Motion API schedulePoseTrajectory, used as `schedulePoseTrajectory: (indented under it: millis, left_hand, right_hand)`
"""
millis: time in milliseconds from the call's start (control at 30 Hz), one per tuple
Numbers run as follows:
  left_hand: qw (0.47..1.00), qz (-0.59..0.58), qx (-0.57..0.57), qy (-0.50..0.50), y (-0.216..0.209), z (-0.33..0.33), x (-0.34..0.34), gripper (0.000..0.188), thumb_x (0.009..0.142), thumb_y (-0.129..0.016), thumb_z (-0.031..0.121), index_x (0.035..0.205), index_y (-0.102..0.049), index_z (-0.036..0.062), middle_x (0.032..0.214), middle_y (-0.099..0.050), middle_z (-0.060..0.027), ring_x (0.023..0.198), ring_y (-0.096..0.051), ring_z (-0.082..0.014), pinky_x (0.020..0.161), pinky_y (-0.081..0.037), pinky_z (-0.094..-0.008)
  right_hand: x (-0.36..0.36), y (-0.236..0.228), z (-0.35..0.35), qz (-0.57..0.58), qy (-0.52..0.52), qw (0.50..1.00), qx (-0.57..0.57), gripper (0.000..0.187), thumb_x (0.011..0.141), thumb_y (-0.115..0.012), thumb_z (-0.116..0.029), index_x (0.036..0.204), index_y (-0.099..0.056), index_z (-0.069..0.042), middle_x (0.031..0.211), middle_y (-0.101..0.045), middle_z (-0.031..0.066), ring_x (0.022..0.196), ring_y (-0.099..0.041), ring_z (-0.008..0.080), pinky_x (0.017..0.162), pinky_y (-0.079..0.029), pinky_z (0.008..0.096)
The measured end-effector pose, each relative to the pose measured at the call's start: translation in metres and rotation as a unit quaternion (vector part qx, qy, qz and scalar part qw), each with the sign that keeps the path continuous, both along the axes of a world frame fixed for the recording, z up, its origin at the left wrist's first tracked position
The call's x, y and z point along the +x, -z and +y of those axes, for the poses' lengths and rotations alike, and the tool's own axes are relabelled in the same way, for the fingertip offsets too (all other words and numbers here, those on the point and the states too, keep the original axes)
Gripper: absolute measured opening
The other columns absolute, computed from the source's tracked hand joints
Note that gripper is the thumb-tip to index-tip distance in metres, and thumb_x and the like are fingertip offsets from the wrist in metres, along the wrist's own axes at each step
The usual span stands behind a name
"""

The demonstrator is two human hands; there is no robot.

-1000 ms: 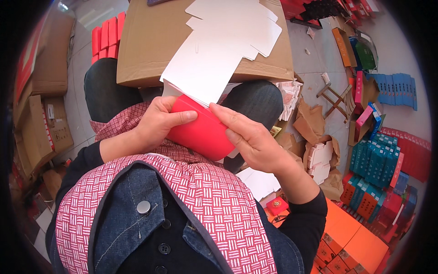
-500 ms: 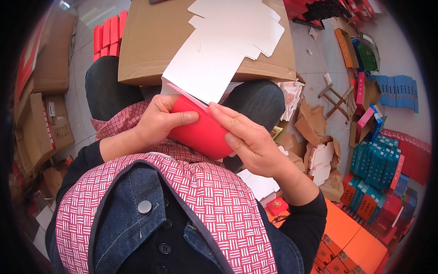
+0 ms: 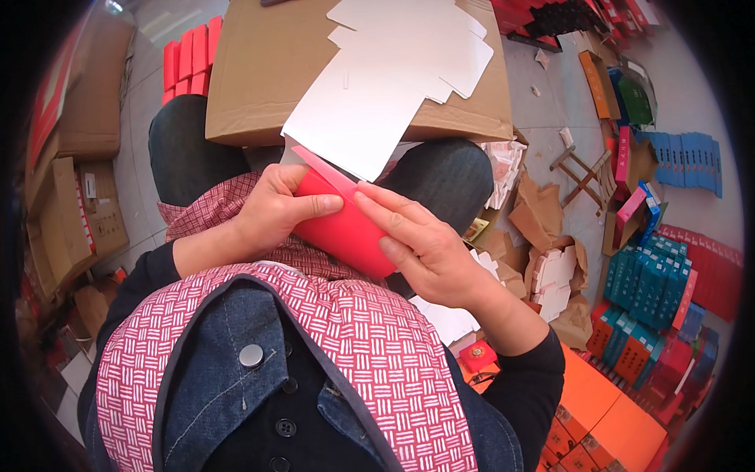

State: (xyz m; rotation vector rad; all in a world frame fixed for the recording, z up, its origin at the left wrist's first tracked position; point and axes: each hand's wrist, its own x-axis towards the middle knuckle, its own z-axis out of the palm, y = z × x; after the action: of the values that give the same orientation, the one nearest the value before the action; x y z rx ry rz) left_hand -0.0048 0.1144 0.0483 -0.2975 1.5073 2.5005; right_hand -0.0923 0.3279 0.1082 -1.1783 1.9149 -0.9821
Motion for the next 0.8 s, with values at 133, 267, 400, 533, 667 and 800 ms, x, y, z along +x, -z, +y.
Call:
schedulePoseTrajectory:
  millis: [133, 267, 400, 533, 667, 800]
  left_hand:
    - [0.999, 0.032, -0.029, -0.024, -0.005, 0.001, -0.005, 0.02, 0.086, -0.066, 0.011, 0.099, -0.067, -0.004, 0.087, -0.069, -0.0127, 0.076, -0.066, -0.0168, 0.068, -0.053, -0.0283]
    - [0.872, 0.3, -0.381, -0.063, -0.048, -0.018, -0.045, 0.026, 0.082, -0.07, 0.019, 0.099, -0.063, -0.0008, 0.09, -0.063, -0.0167, 0.083, -0.063, -0.0288, 0.072, -0.049, -0.0345]
    - [0.73, 0.345, -0.438, -0.396, -0.073, -0.064, -0.065, 0.054, 0.08, -0.075, 0.02, 0.121, -0.046, 0.0007, 0.108, -0.058, -0.0168, 0.099, -0.06, -0.0284, 0.085, -0.048, -0.0359]
    - [0.896, 0.219, -0.259, -0.286, -0.034, -0.035, -0.038, 0.079, 0.081, -0.074, 0.019, 0.139, -0.026, -0.0035, 0.13, -0.046, -0.0204, 0.113, -0.054, -0.0256, 0.094, -0.045, -0.0346]
    - [0.9, 0.212, -0.303, -0.23, -0.025, -0.044, -0.036, 0.086, 0.082, -0.073, 0.014, 0.146, -0.016, 0.001, 0.138, -0.039, -0.017, 0.125, -0.044, -0.0237, 0.102, -0.039, -0.0345]
    - [0.903, 0.271, -0.244, -0.225, -0.027, -0.057, -0.033, 0.083, 0.085, -0.068, 0.008, 0.148, -0.014, 0.0022, 0.141, -0.036, -0.0146, 0.127, -0.042, -0.0221, 0.104, -0.037, -0.0347]
  right_hand:
    - [-0.002, -0.008, -0.006, 0.04, 0.009, 0.999, 0.022, 0.06, 0.082, -0.063, -0.004, 0.139, -0.042, -0.003, 0.141, -0.041, 0.0192, 0.123, -0.05, 0.0302, 0.097, -0.044, 0.0336]
    - [-0.024, -0.02, -0.014, -0.092, 0.139, 0.986, 0.002, 0.08, 0.075, -0.068, -0.002, 0.143, -0.027, -0.001, 0.128, -0.052, 0.0195, 0.108, -0.059, 0.0225, 0.089, -0.048, 0.0318]
    - [-0.043, -0.026, -0.029, -0.152, 0.235, 0.945, -0.17, 0.075, 0.079, -0.062, 0.002, 0.144, -0.024, 0.001, 0.122, -0.055, 0.0154, 0.112, -0.055, 0.0178, 0.094, -0.044, 0.0298]
    - [-0.038, 0.02, -0.066, -0.131, 0.257, 0.906, -0.311, 0.075, 0.081, -0.06, 0.0, 0.145, -0.02, 0.003, 0.129, -0.05, 0.0169, 0.119, -0.05, 0.0229, 0.1, -0.04, 0.0339]
    - [-0.019, 0.043, -0.09, -0.049, 0.224, 0.934, -0.273, 0.074, 0.088, -0.055, -0.005, 0.148, -0.012, 0.001, 0.145, -0.033, 0.0171, 0.132, -0.036, 0.0246, 0.108, -0.03, 0.0347]
    - [-0.028, 0.027, -0.092, -0.16, 0.209, 0.892, -0.368, 0.071, 0.094, -0.052, -0.01, 0.15, -0.009, -0.004, 0.151, -0.025, 0.0162, 0.13, -0.039, 0.0225, 0.105, -0.035, 0.0334]
